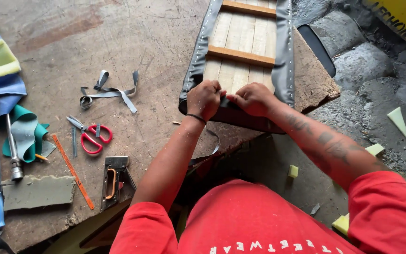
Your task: Stretching and stapling black vinyl fabric onto a wooden frame to create a seat or cushion, followed by trimming excess material.
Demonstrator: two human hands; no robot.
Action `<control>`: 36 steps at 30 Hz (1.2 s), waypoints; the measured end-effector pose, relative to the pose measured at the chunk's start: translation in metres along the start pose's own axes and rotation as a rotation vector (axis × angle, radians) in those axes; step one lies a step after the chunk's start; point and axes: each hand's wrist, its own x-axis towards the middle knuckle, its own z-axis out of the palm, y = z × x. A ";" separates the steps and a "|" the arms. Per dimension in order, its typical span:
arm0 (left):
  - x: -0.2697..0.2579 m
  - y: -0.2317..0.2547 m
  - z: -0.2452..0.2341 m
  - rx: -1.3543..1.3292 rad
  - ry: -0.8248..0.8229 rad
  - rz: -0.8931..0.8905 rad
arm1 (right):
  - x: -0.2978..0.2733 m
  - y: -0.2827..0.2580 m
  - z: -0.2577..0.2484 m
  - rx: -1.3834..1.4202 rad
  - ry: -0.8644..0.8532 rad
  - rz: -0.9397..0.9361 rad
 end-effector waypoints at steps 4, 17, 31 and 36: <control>-0.008 -0.049 0.064 0.098 0.097 0.079 | 0.004 0.012 0.046 -0.059 -0.050 0.084; -0.081 -0.073 0.063 0.033 0.532 0.271 | 0.000 0.030 0.091 -0.099 -0.036 -0.084; -0.283 -0.222 -0.061 0.551 0.209 -1.140 | 0.013 0.051 0.098 -0.025 -0.129 -0.127; -0.294 -0.250 -0.044 0.169 0.228 -1.335 | 0.009 0.055 0.096 0.026 -0.122 -0.143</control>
